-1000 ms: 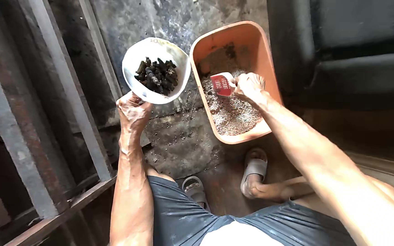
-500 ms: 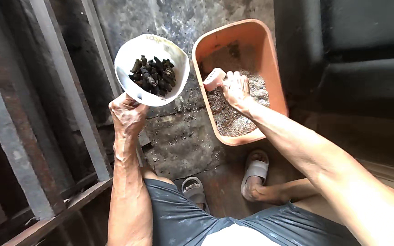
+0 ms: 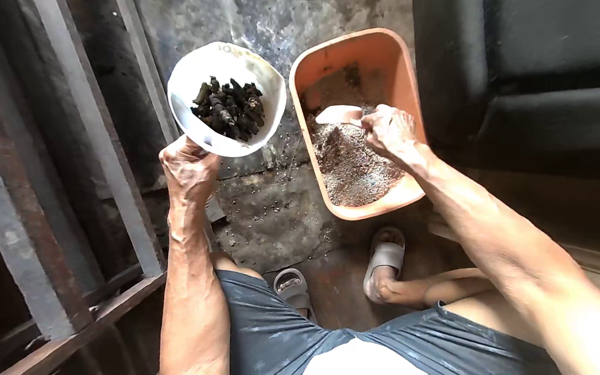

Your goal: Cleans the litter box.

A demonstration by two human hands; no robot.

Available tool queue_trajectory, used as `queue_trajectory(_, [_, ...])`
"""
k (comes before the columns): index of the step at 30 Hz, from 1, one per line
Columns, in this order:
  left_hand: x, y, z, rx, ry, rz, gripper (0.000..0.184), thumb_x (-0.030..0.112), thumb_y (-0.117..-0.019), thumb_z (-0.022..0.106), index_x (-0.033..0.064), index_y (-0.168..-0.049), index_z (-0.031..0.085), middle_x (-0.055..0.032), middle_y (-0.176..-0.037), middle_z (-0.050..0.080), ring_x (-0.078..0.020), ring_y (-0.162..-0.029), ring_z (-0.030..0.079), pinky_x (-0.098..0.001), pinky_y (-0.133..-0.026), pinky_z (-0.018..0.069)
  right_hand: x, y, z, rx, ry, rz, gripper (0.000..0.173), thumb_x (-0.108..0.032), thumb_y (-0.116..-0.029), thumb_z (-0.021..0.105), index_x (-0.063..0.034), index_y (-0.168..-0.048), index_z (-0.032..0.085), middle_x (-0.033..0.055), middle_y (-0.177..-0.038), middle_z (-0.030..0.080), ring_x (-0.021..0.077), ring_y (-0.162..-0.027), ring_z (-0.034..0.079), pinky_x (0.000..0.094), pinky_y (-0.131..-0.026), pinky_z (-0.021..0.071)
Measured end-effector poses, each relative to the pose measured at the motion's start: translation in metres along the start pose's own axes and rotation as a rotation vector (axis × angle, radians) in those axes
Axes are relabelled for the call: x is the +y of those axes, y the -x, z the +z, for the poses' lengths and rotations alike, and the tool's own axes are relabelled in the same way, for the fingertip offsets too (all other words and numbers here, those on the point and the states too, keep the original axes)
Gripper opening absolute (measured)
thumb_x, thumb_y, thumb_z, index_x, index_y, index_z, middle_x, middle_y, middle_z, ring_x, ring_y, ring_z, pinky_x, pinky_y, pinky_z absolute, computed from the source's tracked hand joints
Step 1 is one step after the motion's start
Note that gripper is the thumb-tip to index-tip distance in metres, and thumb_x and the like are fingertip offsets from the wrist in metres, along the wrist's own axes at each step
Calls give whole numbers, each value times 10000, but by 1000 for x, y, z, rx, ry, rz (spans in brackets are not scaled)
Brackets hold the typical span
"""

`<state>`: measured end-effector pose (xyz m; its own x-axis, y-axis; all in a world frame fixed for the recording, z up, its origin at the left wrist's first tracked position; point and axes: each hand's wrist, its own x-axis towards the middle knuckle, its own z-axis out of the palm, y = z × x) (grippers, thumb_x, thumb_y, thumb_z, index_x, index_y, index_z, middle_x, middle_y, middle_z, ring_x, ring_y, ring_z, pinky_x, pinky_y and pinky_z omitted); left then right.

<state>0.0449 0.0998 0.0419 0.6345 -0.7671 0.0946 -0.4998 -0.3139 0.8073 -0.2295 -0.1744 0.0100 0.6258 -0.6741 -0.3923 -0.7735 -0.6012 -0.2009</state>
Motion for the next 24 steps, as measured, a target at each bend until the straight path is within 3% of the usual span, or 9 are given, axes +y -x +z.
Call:
queue_trajectory(2, [1, 0, -1, 9, -12, -16, 119, 177, -891, 737, 68, -930, 709, 59, -848, 697, 84, -770, 614, -166, -752, 518, 3, -2, -14, -26, -36, 64, 253, -225, -958, 584, -65, -1083, 735, 245, -1119, 699, 468, -1068, 661, 698, -815, 491])
queue_trajectory(6, [1, 1, -4, 19, -23, -20, 142, 208, -896, 744, 76, -939, 713, 61, -860, 702, 84, -783, 619, -172, -766, 520, 14, -6, -28, -57, -114, 173, 393, -423, -973, 624, -49, -976, 744, 241, -1010, 711, 447, -1000, 676, 686, -801, 492])
queue_trajectory(9, [-2, 2, -4, 20, -41, -11, 156, 230, -893, 750, 85, -932, 710, 65, -847, 696, 77, -774, 614, -185, -757, 516, 24, -11, -27, -120, -176, 232, 307, -329, -927, 675, -31, -945, 746, 221, -949, 713, 412, -905, 684, 668, -780, 502])
queue_trajectory(12, [-2, 3, -6, 19, -62, -6, 158, 230, -894, 747, 80, -934, 716, 52, -857, 701, 70, -783, 618, -191, -763, 516, 32, -11, -21, -181, -223, 283, 307, -333, -915, 685, -28, -904, 723, 169, -842, 710, 334, -730, 671, 600, -680, 515])
queue_trajectory(20, [3, 0, -4, 15, -67, -11, 148, 209, -901, 735, 70, -949, 715, 55, -878, 703, 97, -796, 610, -160, -777, 510, 40, -1, 15, -178, -322, 310, 367, -391, -952, 650, -43, -1012, 751, 187, -920, 724, 363, -810, 683, 623, -752, 519])
queue_trajectory(24, [1, -1, -1, 2, -46, 11, 149, 211, -906, 742, 73, -960, 724, 47, -898, 715, 83, -827, 628, -171, -805, 521, 45, 9, 43, -156, -398, 317, 289, -318, -926, 663, -66, -1017, 770, 182, -950, 738, 374, -868, 701, 646, -787, 529])
